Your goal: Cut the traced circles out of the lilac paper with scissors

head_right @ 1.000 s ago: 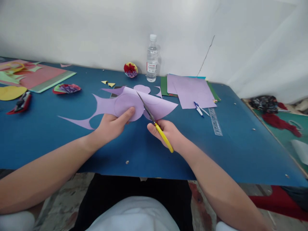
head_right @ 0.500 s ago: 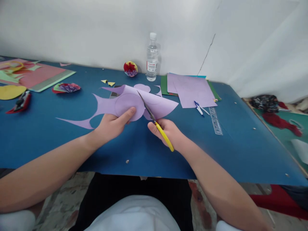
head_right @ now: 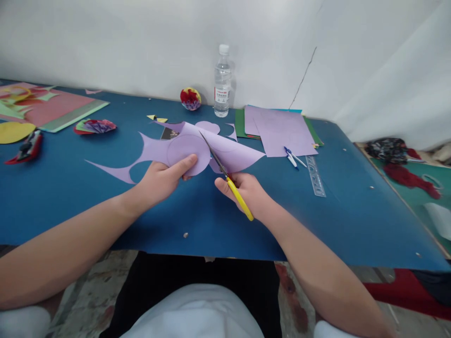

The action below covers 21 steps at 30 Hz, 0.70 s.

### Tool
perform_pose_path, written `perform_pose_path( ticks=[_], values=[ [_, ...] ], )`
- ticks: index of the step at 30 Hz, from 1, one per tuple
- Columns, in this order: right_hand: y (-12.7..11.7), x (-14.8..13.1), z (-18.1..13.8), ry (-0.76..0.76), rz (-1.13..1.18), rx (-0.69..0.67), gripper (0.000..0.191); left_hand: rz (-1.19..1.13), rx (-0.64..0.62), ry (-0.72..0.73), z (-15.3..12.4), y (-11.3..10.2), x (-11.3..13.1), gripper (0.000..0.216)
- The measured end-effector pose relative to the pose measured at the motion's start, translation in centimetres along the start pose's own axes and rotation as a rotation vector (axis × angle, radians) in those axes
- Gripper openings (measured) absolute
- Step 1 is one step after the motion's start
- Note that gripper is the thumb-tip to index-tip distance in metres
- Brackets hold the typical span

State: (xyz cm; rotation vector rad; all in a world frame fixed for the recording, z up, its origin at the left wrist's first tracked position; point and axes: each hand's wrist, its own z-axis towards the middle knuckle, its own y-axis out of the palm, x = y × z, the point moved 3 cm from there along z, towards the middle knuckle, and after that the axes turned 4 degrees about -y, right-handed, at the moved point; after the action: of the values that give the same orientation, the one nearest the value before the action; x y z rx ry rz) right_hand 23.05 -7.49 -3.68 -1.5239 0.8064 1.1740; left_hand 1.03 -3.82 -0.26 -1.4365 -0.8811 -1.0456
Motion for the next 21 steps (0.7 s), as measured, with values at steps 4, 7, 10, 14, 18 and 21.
perform_pose_path(
  ticks=[4,7,10,14,18,21],
  values=[
    [-0.13,-0.01,-0.08,0.007,0.0,0.006,0.059,-0.007,-0.007,0.007,0.0,-0.03,0.22,0.059],
    [-0.18,-0.28,-0.14,0.014,0.002,0.011,0.06,-0.022,-0.009,0.033,-0.07,-0.07,0.51,0.059],
    [-0.15,-0.46,-0.17,0.033,0.013,0.016,0.06,-0.043,-0.011,0.041,-0.15,-0.1,0.73,0.057],
    [-0.06,-0.37,-0.16,0.03,0.016,0.021,0.061,-0.089,-0.029,0.039,-0.08,-0.04,0.58,0.056],
    [0.0,-0.24,-0.15,0.038,0.018,0.021,0.064,-0.172,-0.066,0.062,0.21,0.17,0.07,0.056],
    [-0.01,-0.39,-0.18,0.051,0.026,0.019,0.065,-0.257,-0.097,0.091,0.44,0.35,-0.13,0.05]
  ],
)
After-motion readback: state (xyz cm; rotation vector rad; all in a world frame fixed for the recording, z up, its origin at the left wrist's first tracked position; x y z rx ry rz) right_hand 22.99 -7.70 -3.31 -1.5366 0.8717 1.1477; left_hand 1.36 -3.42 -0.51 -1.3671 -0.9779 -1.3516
